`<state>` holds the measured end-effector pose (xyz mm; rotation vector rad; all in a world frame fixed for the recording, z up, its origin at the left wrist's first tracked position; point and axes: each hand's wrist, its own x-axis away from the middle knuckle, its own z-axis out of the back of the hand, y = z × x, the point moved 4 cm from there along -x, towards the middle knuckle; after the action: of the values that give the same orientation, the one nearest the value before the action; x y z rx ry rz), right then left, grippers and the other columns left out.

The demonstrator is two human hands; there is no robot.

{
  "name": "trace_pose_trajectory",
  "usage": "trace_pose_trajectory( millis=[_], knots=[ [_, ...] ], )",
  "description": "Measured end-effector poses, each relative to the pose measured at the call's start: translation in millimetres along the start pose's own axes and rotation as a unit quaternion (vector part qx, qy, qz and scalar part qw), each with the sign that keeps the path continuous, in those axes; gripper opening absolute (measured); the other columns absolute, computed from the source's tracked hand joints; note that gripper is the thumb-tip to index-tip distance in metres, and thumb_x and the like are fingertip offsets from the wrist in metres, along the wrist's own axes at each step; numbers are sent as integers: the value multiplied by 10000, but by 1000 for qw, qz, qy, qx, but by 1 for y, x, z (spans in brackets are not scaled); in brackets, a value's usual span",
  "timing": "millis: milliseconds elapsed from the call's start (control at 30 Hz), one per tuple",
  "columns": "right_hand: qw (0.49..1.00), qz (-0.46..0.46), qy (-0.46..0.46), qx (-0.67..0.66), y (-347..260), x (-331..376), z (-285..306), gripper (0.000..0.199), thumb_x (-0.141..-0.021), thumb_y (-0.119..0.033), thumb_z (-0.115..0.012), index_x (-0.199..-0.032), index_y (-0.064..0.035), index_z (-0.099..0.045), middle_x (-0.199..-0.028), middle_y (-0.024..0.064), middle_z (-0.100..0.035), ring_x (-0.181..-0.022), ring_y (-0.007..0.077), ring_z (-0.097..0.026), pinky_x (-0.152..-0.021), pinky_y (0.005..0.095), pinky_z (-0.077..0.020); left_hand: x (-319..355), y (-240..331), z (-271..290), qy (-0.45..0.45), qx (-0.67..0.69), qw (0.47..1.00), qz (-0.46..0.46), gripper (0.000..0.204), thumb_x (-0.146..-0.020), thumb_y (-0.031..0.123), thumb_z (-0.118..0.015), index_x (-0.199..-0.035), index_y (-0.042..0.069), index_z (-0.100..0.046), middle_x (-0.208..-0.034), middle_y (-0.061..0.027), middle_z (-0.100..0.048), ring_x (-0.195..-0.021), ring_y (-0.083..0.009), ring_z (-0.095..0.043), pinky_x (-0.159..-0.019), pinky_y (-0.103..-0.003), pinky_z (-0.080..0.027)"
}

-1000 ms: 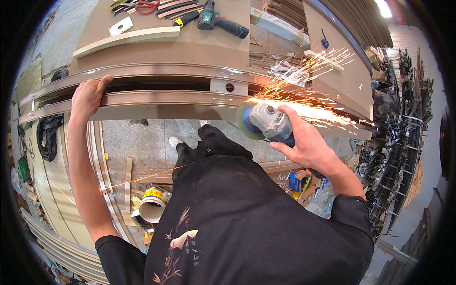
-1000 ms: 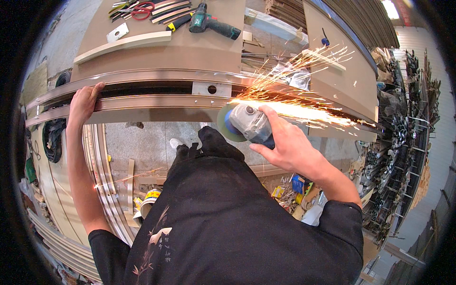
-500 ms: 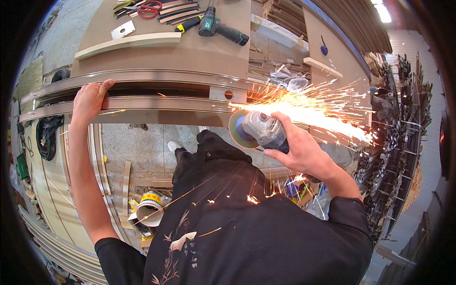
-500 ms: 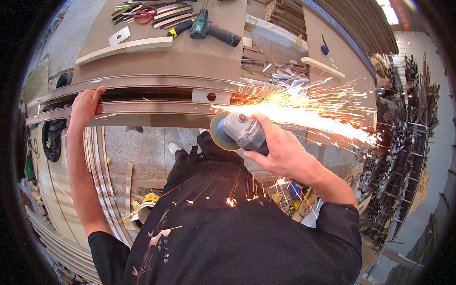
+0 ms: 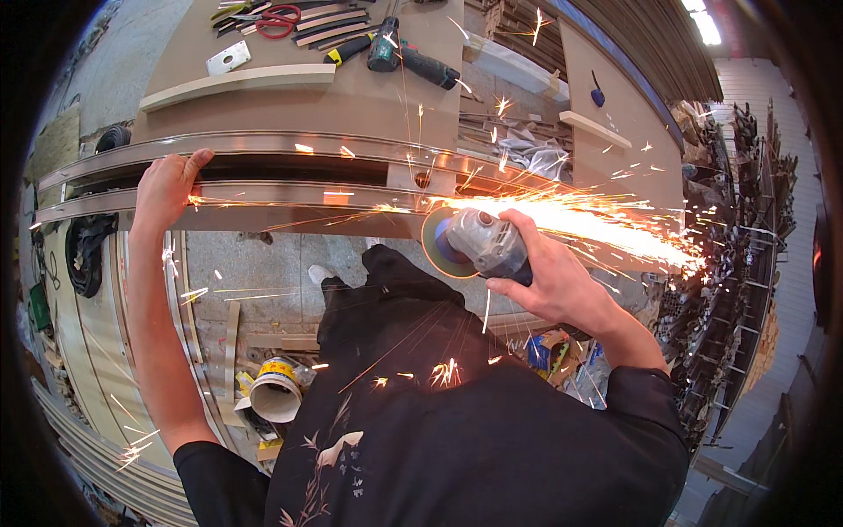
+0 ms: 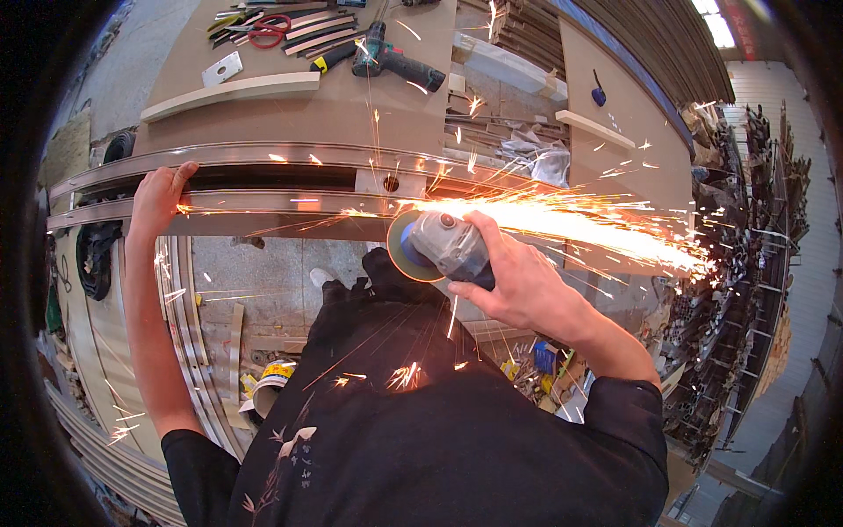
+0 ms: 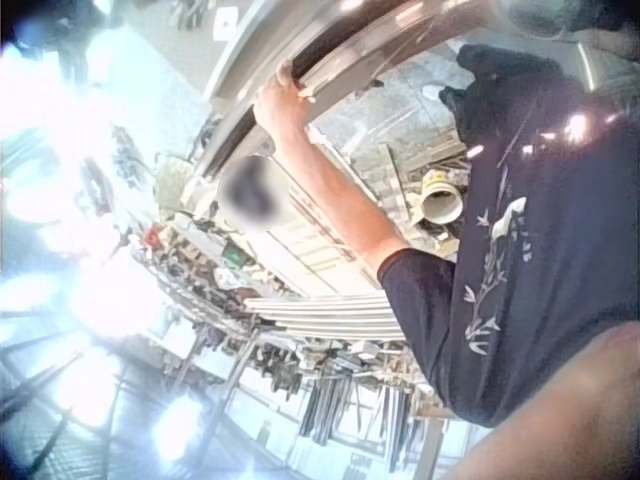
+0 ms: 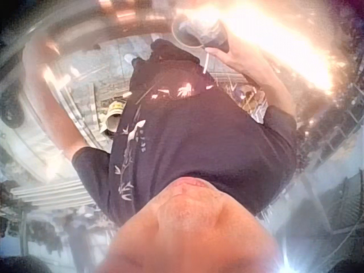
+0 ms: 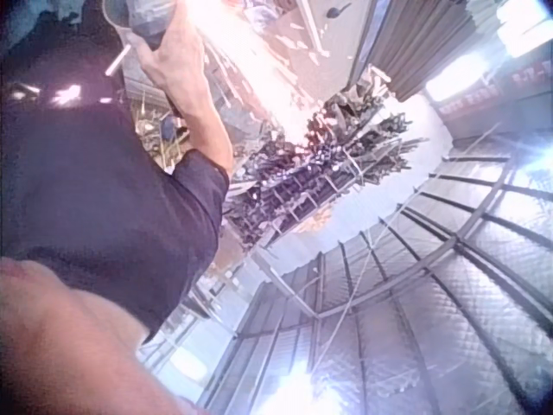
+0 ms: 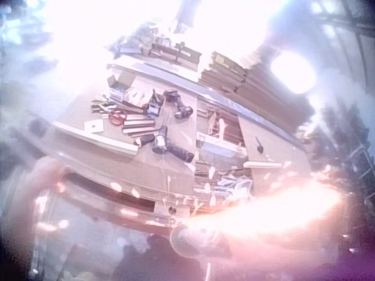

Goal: The person assembles a wooden cabinet by attaching a metal trim strip using a cordless drill and screws. They then use an angle grinder to smooth the trim, generating sparks, and finally put on gloves to wipe the surface.

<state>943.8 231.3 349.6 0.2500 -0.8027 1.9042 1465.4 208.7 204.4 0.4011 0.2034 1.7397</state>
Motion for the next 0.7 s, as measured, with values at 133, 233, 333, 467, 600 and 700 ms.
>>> trace_pose_trajectory(
  millis=[133, 233, 333, 467, 600, 700],
  knots=[
    [1000, 21, 11, 8, 3, -1, 0, 885, -922, -327, -838, -1583, -61, -313, -1243, 363, -675, -1140, 555, -681, -982, 563, -544, 0, 2, 2, 1, -10, 1000, 8, 819, -1097, 674, -456, -671, 23, -714, -625, -177, -670, -732, -418, -709, -734, -509, -533],
    [1000, 4, 23, 20, 1, 0, 2, 891, -915, -320, -843, -1582, -63, -313, -1223, 363, -683, -1120, 564, -679, -959, 566, -552, 1, 4, 2, -27, 12, 999, 17, 821, -1102, 670, -446, -683, 22, -728, -633, -177, -676, -726, -411, -714, -738, -508, -537],
    [1000, -6, 19, 12, 4, -2, 0, 885, -900, -278, -857, -1580, -68, -332, -1266, 333, -686, -1182, 547, -667, -1001, 540, -542, 0, 5, 4, -20, 13, 1000, -4, 814, -1102, 665, -454, -696, 20, -739, -636, -169, -685, -718, -399, -721, -746, -504, -544],
    [999, 30, 3, 10, 1, -1, 1, 893, -902, -290, -856, -1584, -63, -328, -1281, 331, -675, -1187, 547, -662, -1001, 536, -542, -3, 6, 1, -3, -4, 1000, 13, 807, -1107, 648, -463, -707, 1, -732, -643, -183, -683, -733, -400, -728, -747, -503, -548],
    [999, 33, 3, 33, -3, -2, 1, 904, -902, -312, -857, -1591, -68, -326, -1293, 332, -665, -1192, 548, -656, -1005, 537, -538, -3, 14, 7, -8, 3, 1000, 1, 809, -1109, 644, -463, -720, -15, -725, -657, -219, -669, -743, -420, -722, -746, -513, -545],
    [999, 38, 4, 39, -3, -2, 5, 914, -900, -322, -859, -1595, -67, -323, -1303, 337, -658, -1200, 549, -651, -1008, 537, -536, -3, 17, 7, 11, -12, 1000, -12, 817, -1105, 653, -461, -723, -20, -723, -666, -225, -671, -747, -429, -720, -753, -518, -545]
  ],
)
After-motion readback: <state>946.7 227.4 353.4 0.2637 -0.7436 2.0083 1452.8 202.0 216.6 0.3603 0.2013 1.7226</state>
